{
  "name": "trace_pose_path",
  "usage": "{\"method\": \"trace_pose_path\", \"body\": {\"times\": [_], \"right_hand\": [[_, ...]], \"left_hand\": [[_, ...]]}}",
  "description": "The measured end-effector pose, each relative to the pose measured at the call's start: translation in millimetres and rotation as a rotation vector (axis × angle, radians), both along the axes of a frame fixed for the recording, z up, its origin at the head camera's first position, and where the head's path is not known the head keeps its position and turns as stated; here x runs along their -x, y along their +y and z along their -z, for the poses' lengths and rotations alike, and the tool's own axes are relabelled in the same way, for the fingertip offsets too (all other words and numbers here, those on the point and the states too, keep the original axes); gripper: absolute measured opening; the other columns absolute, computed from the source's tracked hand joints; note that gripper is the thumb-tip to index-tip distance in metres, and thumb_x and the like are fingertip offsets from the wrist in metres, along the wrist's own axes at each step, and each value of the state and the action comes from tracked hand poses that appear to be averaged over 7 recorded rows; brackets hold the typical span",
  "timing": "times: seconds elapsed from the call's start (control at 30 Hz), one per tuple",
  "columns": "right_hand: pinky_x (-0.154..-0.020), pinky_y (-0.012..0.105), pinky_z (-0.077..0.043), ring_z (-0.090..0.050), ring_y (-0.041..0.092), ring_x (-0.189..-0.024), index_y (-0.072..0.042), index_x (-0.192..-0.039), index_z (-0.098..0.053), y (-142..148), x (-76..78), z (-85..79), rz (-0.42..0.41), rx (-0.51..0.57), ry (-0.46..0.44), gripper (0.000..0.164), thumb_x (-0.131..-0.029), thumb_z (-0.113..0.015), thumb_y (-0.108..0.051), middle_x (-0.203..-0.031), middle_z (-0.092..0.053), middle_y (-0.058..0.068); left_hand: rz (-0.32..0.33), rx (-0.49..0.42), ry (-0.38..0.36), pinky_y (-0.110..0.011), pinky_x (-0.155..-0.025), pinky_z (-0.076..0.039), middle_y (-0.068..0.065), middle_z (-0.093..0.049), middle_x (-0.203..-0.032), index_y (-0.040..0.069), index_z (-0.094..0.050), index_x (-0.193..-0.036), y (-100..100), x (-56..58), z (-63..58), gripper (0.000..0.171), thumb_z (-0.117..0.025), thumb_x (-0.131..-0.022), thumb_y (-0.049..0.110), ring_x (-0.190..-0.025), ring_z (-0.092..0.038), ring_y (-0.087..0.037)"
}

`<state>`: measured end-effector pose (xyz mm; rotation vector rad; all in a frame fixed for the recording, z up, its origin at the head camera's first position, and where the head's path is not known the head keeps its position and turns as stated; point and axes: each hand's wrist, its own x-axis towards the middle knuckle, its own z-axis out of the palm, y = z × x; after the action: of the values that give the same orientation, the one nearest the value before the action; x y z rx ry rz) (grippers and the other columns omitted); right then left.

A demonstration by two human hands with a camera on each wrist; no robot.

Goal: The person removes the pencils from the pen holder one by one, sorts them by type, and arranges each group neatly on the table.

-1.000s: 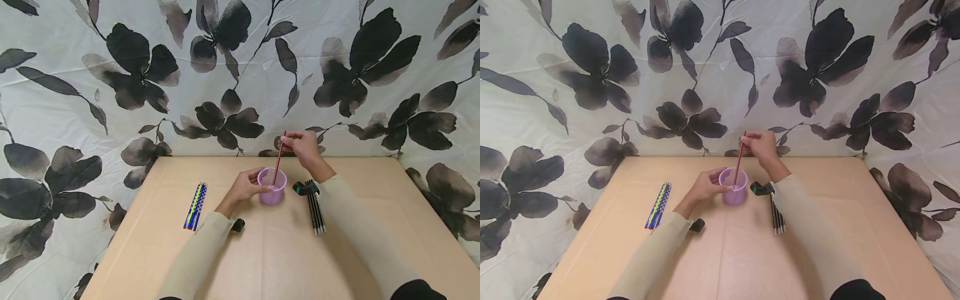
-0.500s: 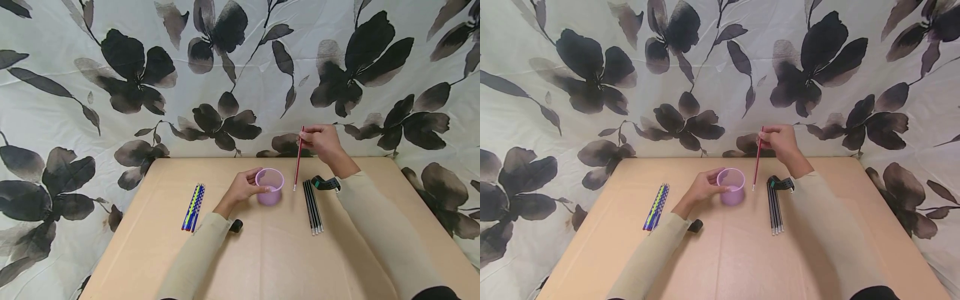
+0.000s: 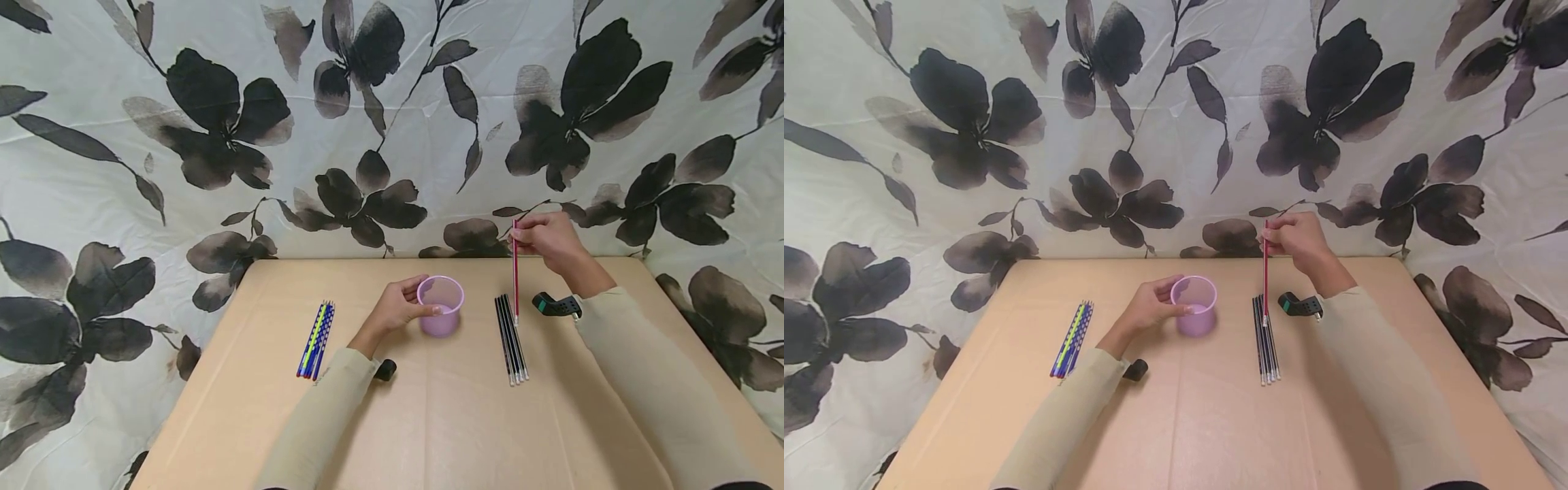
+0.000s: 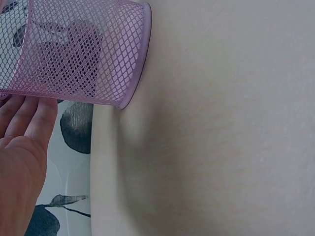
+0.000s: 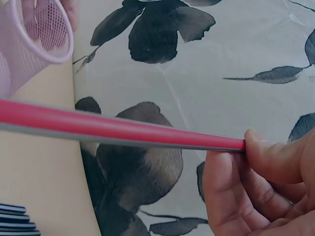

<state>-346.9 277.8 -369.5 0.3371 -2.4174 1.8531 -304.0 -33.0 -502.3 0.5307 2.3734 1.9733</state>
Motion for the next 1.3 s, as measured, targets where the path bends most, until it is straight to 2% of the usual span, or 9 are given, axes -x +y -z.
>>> {"method": "trace_pose_path", "body": {"times": [0.33, 0.47, 0.8, 1.1, 1.3], "right_hand": [[-0.073, 0.022, -0.065, -0.072, 0.003, -0.073, 0.018, -0.135, -0.054, 15, 5.8, 14.7, -0.001, -0.069, -0.058, 0.042, -0.102, -0.065, -0.006, -0.077, -0.068, -0.015], [-0.073, 0.022, -0.065, -0.072, 0.005, -0.074, 0.019, -0.133, -0.054, 21, 11.3, 21.5, -0.030, -0.074, -0.079, 0.042, -0.102, -0.065, -0.006, -0.077, -0.069, -0.013], [-0.072, 0.024, -0.065, -0.071, 0.006, -0.075, 0.018, -0.129, -0.056, 33, 28.0, 39.1, -0.083, -0.088, -0.110, 0.036, -0.102, -0.064, -0.003, -0.078, -0.069, -0.010], [-0.069, 0.026, -0.065, -0.071, 0.009, -0.071, 0.011, -0.116, -0.065, 34, 26.3, 53.1, -0.109, -0.083, -0.136, 0.019, -0.101, -0.063, -0.001, -0.080, -0.068, -0.006], [-0.070, 0.028, -0.066, -0.070, 0.009, -0.069, 0.014, -0.120, -0.062, 34, 26.1, 60.7, -0.115, -0.092, -0.171, 0.025, -0.100, -0.064, -0.001, -0.080, -0.069, -0.004]], "left_hand": [[-0.006, 0.010, 0.006, -0.043, -0.116, -0.048, -0.020, -0.055, -0.154, -0.004, -0.045, -0.154, 0, 0.5, -1.8, 0.083, -0.088, -0.083, 0.007, -0.141, -0.056, -0.039], [-0.020, 0.020, 0.015, -0.041, -0.116, -0.049, -0.020, -0.055, -0.154, -0.003, -0.046, -0.154, 2, 3.1, -1.4, 0.083, -0.088, -0.083, 0.009, -0.140, -0.057, -0.037], [-0.032, -0.001, 0.024, -0.045, -0.117, -0.047, -0.021, -0.054, -0.155, -0.005, -0.044, -0.154, 7, 9.2, 1.6, 0.083, -0.087, -0.084, 0.007, -0.142, -0.053, -0.043], [-0.024, -0.006, 0.024, -0.047, -0.117, -0.047, -0.021, -0.054, -0.154, -0.005, -0.045, -0.154, 6, 7.4, 0.9, 0.082, -0.086, -0.084, 0.005, -0.142, -0.053, -0.043], [-0.029, 0.010, 0.020, -0.042, -0.116, -0.048, -0.021, -0.053, -0.155, -0.005, -0.044, -0.154, 5, 3.9, -1.2, 0.084, -0.087, -0.083, 0.007, -0.142, -0.054, -0.040]]}}
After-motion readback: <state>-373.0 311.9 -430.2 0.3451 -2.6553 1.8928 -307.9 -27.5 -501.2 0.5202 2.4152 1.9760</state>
